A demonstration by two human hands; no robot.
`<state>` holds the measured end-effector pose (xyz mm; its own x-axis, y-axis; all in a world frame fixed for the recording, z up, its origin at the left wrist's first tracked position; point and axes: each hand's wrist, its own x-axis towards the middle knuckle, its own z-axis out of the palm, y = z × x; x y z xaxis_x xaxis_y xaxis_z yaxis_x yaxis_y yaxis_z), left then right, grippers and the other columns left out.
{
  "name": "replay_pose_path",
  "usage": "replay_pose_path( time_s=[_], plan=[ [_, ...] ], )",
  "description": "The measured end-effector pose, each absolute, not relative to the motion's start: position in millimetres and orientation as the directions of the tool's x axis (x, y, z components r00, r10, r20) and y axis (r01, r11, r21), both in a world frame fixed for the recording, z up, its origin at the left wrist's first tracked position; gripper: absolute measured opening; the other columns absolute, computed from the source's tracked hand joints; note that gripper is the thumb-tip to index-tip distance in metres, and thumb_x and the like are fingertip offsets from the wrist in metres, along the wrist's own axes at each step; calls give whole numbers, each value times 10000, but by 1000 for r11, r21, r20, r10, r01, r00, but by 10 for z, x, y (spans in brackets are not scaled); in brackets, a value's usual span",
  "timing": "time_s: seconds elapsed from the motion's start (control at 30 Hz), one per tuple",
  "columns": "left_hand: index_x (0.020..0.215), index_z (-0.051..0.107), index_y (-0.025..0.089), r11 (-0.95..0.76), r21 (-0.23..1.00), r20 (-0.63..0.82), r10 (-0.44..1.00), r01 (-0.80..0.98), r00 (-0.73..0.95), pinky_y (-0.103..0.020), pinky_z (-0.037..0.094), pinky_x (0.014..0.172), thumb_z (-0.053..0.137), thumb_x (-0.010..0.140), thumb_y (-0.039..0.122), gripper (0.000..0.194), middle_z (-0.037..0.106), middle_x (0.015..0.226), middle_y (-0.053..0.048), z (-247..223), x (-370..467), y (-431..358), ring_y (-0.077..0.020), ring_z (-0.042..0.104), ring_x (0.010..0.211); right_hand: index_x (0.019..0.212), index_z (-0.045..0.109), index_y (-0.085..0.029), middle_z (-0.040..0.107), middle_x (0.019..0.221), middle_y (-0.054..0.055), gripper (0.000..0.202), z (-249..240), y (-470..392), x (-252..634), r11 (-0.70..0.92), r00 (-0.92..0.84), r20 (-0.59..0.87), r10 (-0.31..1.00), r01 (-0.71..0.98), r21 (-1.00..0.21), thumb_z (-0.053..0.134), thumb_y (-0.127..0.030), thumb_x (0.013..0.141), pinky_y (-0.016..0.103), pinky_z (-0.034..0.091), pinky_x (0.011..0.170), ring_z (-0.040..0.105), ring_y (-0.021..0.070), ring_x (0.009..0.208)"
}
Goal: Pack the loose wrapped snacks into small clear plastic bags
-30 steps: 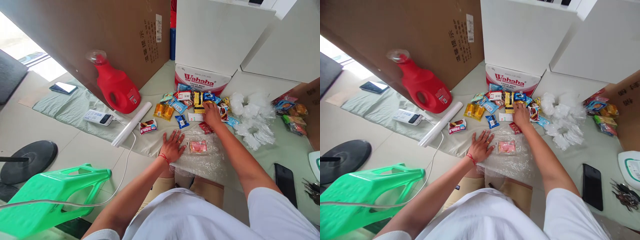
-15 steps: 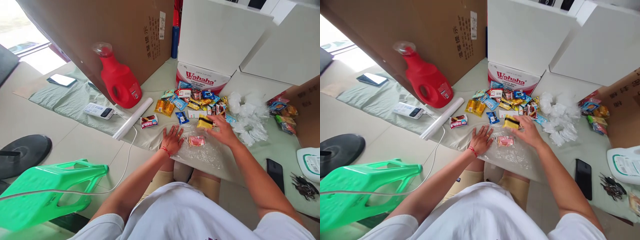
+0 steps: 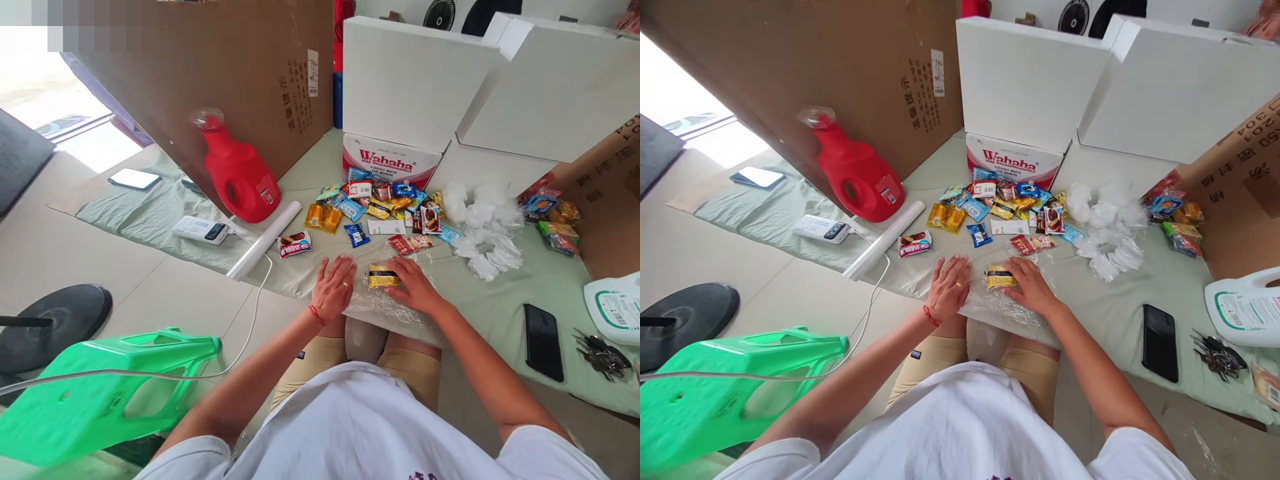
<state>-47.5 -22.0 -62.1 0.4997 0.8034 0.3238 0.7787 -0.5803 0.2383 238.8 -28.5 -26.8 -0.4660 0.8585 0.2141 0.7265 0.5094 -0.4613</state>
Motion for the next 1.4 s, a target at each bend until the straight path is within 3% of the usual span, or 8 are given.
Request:
replay_pose_path(
  time_s=[0.17, 0.43, 0.67, 0.87, 0.97, 1.13, 1.27, 1.4],
  plan=[
    [1446, 583, 327, -814, 222, 226, 579, 537, 783, -580, 87, 1309, 470, 918, 197, 556, 591, 1519, -39, -647, -619, -385, -230, 429, 1506, 1308, 658, -281, 655, 1269, 122, 350, -189, -874, 2647, 485, -433, 228, 872, 693, -534, 567, -433, 1005, 503, 511, 1043, 579, 292, 1220],
    [1194, 669, 245, -696, 337, 489, 705, 634, 514, -559, 345, 1213, 476, 881, 285, 370, 697, 1289, -117, -483, -656, -513, -284, 510, 1412, 1320, 663, -357, 670, 1254, 107, 340, -471, -1405, 2885, 379, -308, 222, 925, 764, -522, 567, -374, 994, 571, 532, 1019, 603, 322, 1192],
    [1410, 566, 224, -512, 407, 397, 845, 756, 358, -604, 217, 1245, 494, 980, 530, 533, 609, 1417, -156, 33, 165, -514, -355, 396, 1490, 1572, 436, -270, 481, 1533, 162, 618, -146, -499, 2817, 234, -124, 378, 917, 937, -259, 471, -193, 959, 661, 319, 1179, 379, 390, 1447],
    [1450, 572, 338, -879, 301, 266, 450, 370, 853, -576, 41, 1292, 360, 1056, 545, 493, 774, 1146, -55, -15, 381, -425, -261, 483, 1440, 1425, 602, -289, 654, 1358, 97, 513, -138, 211, 2617, 489, -445, 227, 866, 848, -205, 551, -152, 933, 648, 115, 1251, 320, 334, 1495],
    [1260, 707, 223, -801, 309, 188, 581, 513, 792, -558, 189, 1241, 311, 1075, 508, 521, 776, 832, -65, -157, 153, -473, -245, 693, 1042, 1138, 761, -268, 733, 1074, 91, 271, -199, 353, 2580, 543, -503, 204, 840, 777, -319, 552, -236, 968, 565, 291, 1185, 477, 309, 1336],
    [710, 717, 203, -480, 265, 139, 877, 836, 459, -521, 383, 962, 329, 1072, 459, 589, 686, 624, -79, -267, -192, -520, -235, 641, 747, 960, 772, -197, 692, 922, 105, 314, -205, 411, 2564, 526, -476, 234, 848, 699, -484, 507, -363, 991, 395, 466, 875, 595, 256, 981],
    [1037, 755, 219, -312, 334, 279, 934, 889, 223, -466, 397, 875, 446, 1026, 507, 423, 756, 953, -114, -163, -70, -555, -289, 633, 975, 861, 733, -191, 667, 822, 69, 339, -167, 393, 2488, 428, -405, 176, 897, 697, -575, 521, -430, 975, 323, 428, 739, 596, 203, 796],
    [1432, 589, 325, -726, 264, 335, 687, 636, 645, -460, 341, 1031, 410, 1038, 388, 438, 690, 1321, -88, -43, 296, -580, -280, 545, 1283, 736, 655, -190, 614, 688, 20, 391, -120, 407, 2414, 307, -345, 72, 936, 700, -645, 507, -473, 962, 283, 346, 628, 529, 158, 651]
  ],
)
